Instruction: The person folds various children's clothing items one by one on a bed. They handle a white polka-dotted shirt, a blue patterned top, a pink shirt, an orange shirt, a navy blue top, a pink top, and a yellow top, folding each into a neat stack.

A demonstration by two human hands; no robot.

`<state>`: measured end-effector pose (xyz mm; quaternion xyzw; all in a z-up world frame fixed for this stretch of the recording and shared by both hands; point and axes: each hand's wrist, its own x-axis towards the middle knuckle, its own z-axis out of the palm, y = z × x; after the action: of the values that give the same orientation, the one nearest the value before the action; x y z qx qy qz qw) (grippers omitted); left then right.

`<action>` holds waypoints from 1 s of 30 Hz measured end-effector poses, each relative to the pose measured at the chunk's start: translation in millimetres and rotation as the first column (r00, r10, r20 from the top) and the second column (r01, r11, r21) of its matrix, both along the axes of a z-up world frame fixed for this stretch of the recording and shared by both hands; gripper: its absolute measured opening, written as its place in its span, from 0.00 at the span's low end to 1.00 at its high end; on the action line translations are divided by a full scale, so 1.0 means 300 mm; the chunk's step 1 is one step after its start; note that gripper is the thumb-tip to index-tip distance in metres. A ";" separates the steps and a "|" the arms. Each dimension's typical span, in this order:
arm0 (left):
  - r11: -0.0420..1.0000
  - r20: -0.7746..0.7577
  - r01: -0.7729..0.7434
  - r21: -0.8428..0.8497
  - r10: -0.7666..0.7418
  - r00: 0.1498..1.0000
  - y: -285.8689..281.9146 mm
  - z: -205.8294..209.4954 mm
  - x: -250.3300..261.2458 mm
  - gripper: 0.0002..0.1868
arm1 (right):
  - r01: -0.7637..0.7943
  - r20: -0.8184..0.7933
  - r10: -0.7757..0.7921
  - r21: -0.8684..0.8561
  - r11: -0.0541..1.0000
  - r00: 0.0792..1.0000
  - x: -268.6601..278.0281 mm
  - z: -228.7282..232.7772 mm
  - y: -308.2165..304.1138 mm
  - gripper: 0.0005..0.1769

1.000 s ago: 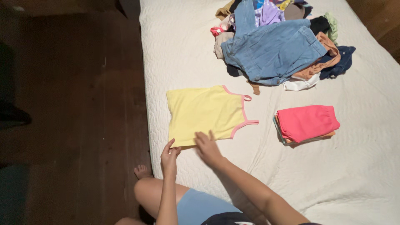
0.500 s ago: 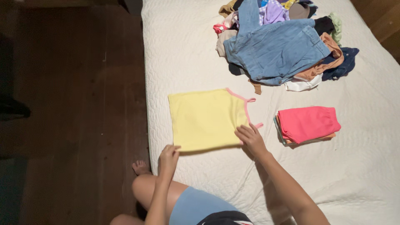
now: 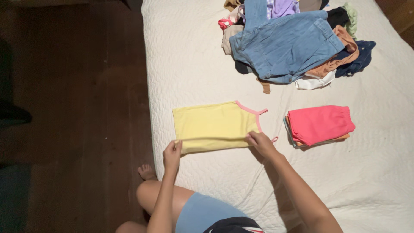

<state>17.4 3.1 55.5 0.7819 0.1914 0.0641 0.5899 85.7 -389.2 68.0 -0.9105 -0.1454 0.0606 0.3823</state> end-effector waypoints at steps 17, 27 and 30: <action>0.895 -0.011 -0.130 0.428 0.149 0.989 -0.068 -0.147 0.018 0.25 | 0.161 0.457 -0.030 -0.250 0.955 0.889 0.011 -0.003 0.072 0.20; 0.539 0.253 -0.336 0.772 0.225 0.941 -0.131 -0.101 0.003 0.33 | 0.314 0.700 -0.122 -0.152 0.937 0.704 -0.095 0.079 0.242 0.10; 0.851 0.358 -0.008 0.526 -0.213 0.909 -0.241 -0.146 -0.003 0.10 | 0.078 0.625 -0.055 -0.009 0.997 0.779 -0.157 0.029 0.379 0.07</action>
<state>16.5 -69.3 11.6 0.8898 -0.0014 0.2406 0.3878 38.5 -275.3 76.8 -0.8903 -0.2303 -0.2549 0.2989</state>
